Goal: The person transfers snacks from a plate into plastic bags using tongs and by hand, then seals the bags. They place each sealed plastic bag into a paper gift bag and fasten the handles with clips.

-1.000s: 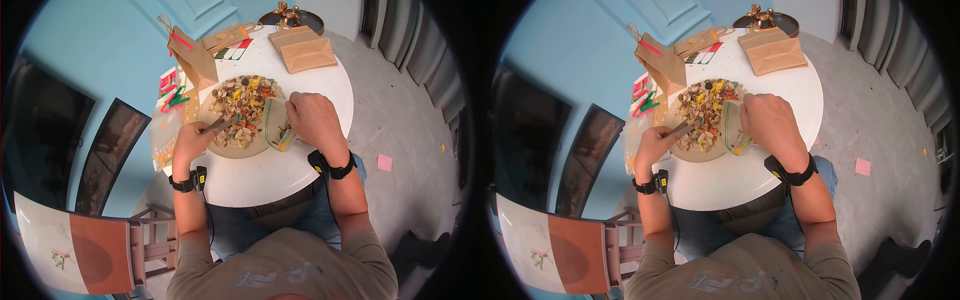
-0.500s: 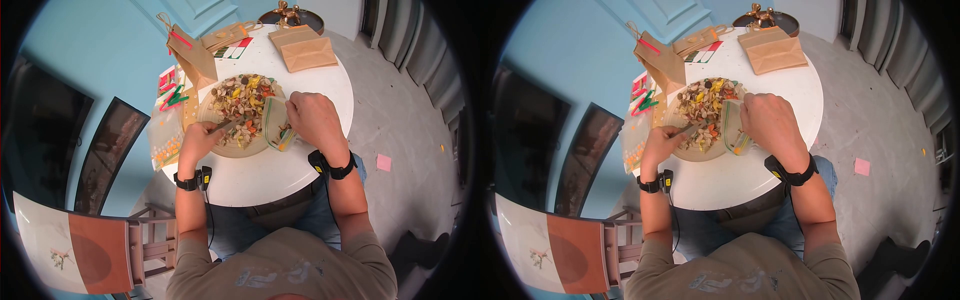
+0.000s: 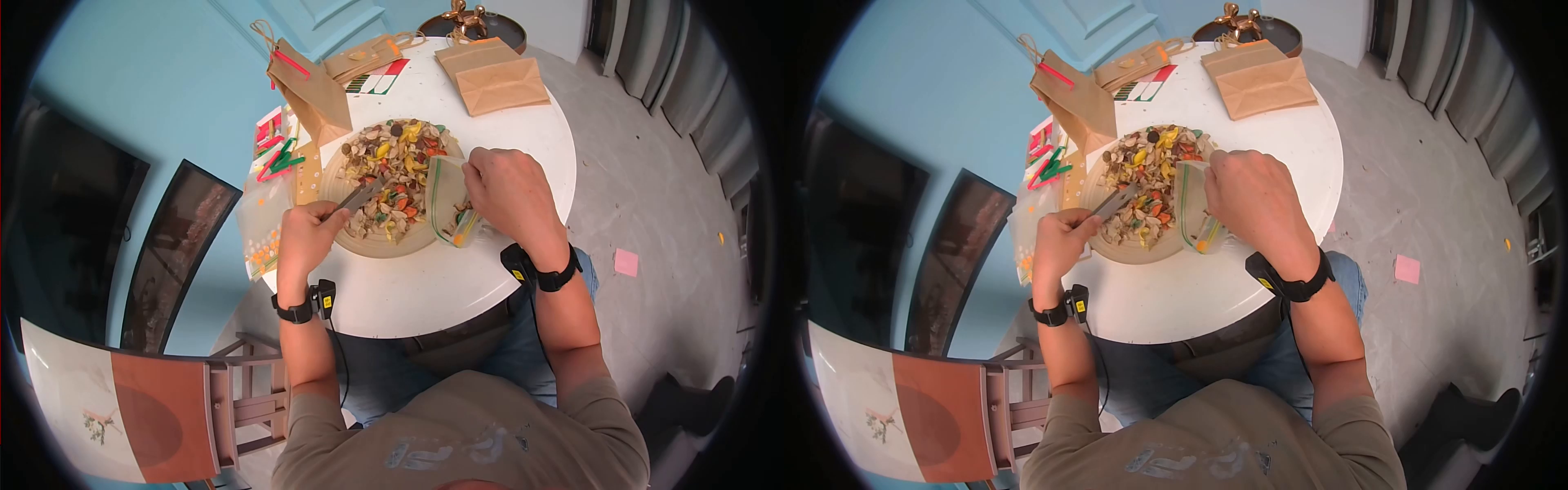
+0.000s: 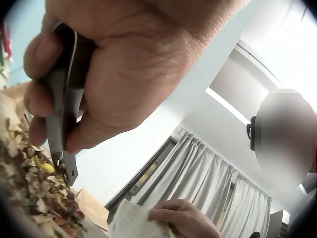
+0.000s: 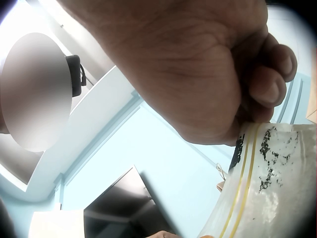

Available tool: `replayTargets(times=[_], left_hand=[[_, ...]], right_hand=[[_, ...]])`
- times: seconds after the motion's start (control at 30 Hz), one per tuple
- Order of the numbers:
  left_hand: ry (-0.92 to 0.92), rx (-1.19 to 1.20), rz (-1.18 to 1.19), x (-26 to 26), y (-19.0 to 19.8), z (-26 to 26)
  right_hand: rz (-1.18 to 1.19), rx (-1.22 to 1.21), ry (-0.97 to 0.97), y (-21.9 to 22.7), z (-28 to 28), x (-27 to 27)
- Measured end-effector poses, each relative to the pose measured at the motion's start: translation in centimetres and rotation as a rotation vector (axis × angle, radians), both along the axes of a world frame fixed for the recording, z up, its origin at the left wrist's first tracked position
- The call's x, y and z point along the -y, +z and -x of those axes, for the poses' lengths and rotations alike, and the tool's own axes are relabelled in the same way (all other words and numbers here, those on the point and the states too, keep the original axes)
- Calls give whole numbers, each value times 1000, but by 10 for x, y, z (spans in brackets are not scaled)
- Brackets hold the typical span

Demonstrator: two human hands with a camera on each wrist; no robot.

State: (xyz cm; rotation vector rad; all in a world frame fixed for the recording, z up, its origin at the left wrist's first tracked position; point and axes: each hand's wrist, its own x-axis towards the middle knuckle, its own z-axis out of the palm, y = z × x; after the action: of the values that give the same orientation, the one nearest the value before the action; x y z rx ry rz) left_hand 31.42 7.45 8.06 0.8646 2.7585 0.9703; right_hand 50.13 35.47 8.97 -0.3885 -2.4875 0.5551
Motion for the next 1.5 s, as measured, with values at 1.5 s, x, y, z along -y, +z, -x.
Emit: replayTargets(times=[1.5], left_hand=[[95, -355, 224, -1, -24, -28]], right_hand=[[-14, 39, -11, 2, 0, 3]])
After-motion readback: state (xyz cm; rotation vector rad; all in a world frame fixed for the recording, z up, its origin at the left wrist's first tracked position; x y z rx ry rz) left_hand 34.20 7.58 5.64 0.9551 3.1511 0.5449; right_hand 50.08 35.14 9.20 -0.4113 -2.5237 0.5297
